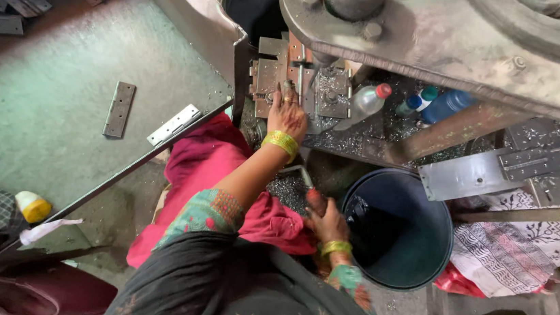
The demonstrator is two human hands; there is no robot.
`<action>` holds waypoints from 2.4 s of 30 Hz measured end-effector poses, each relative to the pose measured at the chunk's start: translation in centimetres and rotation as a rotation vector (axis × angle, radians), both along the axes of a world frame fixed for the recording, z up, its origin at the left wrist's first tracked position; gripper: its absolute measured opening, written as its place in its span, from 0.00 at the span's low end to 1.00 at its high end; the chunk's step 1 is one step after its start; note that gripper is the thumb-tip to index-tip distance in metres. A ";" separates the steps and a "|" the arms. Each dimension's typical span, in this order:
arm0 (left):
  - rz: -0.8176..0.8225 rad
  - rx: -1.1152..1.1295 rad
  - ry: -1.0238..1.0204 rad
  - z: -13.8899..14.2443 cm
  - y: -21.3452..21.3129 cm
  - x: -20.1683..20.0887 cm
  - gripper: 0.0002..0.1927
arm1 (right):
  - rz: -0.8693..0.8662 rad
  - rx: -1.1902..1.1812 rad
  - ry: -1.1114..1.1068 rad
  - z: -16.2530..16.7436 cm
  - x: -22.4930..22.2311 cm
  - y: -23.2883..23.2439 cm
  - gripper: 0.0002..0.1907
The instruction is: The person operates a manual punching machine to create holes in metal hinge plates. They place each plate under the press, pull the lever to activate the punch, and then move the finished piece to a pile on the table.
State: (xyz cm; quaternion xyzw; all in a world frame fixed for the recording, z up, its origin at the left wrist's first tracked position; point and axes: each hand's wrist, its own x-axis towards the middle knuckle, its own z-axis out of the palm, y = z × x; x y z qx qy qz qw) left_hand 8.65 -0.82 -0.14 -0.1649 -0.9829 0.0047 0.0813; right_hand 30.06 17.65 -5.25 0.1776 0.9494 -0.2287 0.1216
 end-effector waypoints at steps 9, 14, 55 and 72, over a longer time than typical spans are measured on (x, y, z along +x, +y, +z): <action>0.027 0.022 -0.069 0.2 -0.1 -1.8 0.24 | 0.043 -0.018 -0.113 1.7 -1.9 1.6 0.36; 0.074 0.095 0.040 0.7 -0.6 -2.7 0.24 | 0.033 -0.054 0.069 0.5 -0.5 0.0 0.35; -0.026 0.090 -0.122 5.5 -3.2 3.9 0.29 | 0.076 -0.029 -0.070 7.7 -1.1 -1.5 0.41; -0.102 0.055 -0.004 6.4 -0.2 2.6 0.20 | 0.129 0.026 -0.139 8.3 -2.6 -1.3 0.36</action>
